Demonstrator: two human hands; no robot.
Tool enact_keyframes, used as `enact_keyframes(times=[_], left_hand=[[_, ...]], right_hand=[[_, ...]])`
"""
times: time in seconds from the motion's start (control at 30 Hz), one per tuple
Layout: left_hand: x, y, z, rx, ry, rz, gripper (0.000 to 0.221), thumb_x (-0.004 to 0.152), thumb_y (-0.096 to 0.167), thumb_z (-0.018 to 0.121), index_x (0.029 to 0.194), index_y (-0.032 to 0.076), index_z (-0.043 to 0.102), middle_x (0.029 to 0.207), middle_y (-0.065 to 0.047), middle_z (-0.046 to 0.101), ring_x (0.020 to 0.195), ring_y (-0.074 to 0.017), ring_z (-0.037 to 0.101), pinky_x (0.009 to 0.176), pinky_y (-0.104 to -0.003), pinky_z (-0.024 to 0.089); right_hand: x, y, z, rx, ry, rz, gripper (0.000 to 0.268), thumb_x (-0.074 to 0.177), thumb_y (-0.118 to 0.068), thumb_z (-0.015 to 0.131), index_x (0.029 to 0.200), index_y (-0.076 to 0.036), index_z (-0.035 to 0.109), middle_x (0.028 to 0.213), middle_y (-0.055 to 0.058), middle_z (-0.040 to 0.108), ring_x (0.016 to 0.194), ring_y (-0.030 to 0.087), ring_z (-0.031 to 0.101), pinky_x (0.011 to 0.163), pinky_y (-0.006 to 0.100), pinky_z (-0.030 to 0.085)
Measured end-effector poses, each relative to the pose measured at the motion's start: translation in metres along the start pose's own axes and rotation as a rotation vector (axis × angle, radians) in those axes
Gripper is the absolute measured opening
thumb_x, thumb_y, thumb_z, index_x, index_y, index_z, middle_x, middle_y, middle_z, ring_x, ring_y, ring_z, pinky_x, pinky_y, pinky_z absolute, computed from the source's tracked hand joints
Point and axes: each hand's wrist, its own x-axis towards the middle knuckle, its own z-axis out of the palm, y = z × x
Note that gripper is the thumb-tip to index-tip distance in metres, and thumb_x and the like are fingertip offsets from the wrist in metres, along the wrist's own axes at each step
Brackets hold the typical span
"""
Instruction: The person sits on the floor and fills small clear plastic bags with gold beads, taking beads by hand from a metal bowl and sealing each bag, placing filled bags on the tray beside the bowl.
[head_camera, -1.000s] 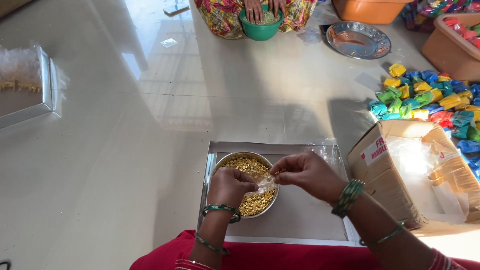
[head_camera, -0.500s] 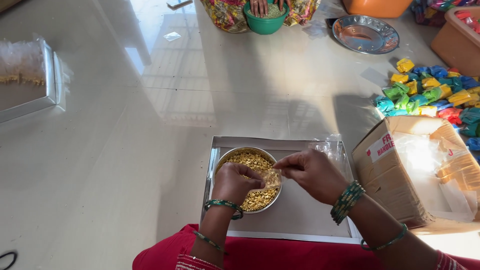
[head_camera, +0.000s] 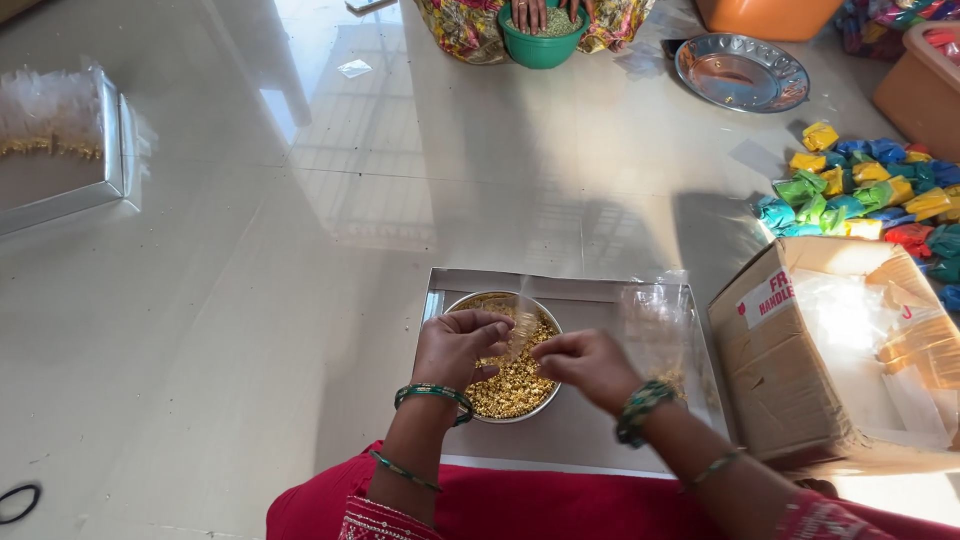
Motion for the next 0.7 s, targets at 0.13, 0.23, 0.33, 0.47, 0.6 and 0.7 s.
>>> enact_keyframes(times=[0.13, 0.23, 0.33, 0.47, 0.6, 0.7], left_hand=[[0.004, -0.005, -0.003, 0.016, -0.055, 0.018, 0.009, 0.09, 0.014, 0.074, 0.094, 0.01, 0.08, 0.084, 0.0, 0.078, 0.072, -0.0069, 0.071, 0.058, -0.027, 0.057], [0.008, -0.007, -0.003, 0.075, -0.069, 0.045, 0.008, 0.09, 0.015, 0.074, 0.093, 0.011, 0.08, 0.084, 0.0, 0.079, 0.075, -0.0061, 0.072, 0.06, -0.027, 0.055], [0.007, -0.006, 0.002, 0.124, -0.082, 0.059, 0.008, 0.09, 0.016, 0.075, 0.092, 0.011, 0.081, 0.084, 0.0, 0.079, 0.076, -0.0059, 0.072, 0.059, -0.026, 0.053], [0.003, -0.006, 0.01, 0.205, -0.135, 0.069, 0.012, 0.089, 0.019, 0.076, 0.094, 0.011, 0.083, 0.083, -0.001, 0.079, 0.076, -0.0069, 0.072, 0.057, -0.024, 0.049], [-0.001, -0.001, 0.011, 0.327, -0.1, 0.056, 0.017, 0.086, 0.018, 0.081, 0.102, 0.011, 0.084, 0.088, -0.002, 0.08, 0.074, -0.0116, 0.066, 0.06, -0.027, 0.05], [0.011, -0.01, 0.006, 0.188, -0.109, 0.193, 0.023, 0.082, 0.015, 0.082, 0.103, 0.005, 0.082, 0.091, -0.005, 0.083, 0.084, -0.0107, 0.078, 0.077, -0.024, 0.062]], right_hand=[[0.008, 0.003, 0.014, 0.034, -0.027, -0.019, 0.04, 0.086, -0.017, 0.075, 0.124, -0.007, 0.069, 0.112, 0.015, 0.076, 0.107, 0.022, 0.072, 0.095, 0.038, 0.061], [-0.006, -0.03, -0.009, 0.05, -0.01, -0.046, 0.07, 0.077, -0.014, 0.084, 0.141, -0.016, 0.054, 0.128, 0.013, 0.064, 0.123, 0.022, 0.06, 0.097, 0.038, 0.06], [-0.027, -0.062, -0.033, 0.047, -0.026, -0.13, 0.082, 0.072, -0.013, 0.089, 0.144, -0.019, 0.051, 0.135, 0.01, 0.061, 0.128, 0.021, 0.058, 0.096, 0.037, 0.06], [-0.026, -0.054, -0.052, 0.049, -0.124, -0.298, 0.042, 0.079, -0.019, 0.082, 0.118, -0.007, 0.072, 0.11, 0.01, 0.078, 0.104, 0.018, 0.071, 0.089, 0.032, 0.063], [-0.024, -0.025, -0.094, 0.02, -0.133, -0.188, 0.024, 0.083, -0.019, 0.078, 0.101, -0.004, 0.079, 0.092, 0.007, 0.083, 0.086, 0.015, 0.077, 0.083, 0.03, 0.065], [-0.018, 0.023, -0.127, -0.132, -0.187, 0.052, 0.015, 0.083, -0.012, 0.078, 0.094, -0.003, 0.077, 0.086, 0.006, 0.08, 0.078, 0.013, 0.073, 0.076, 0.03, 0.061]])
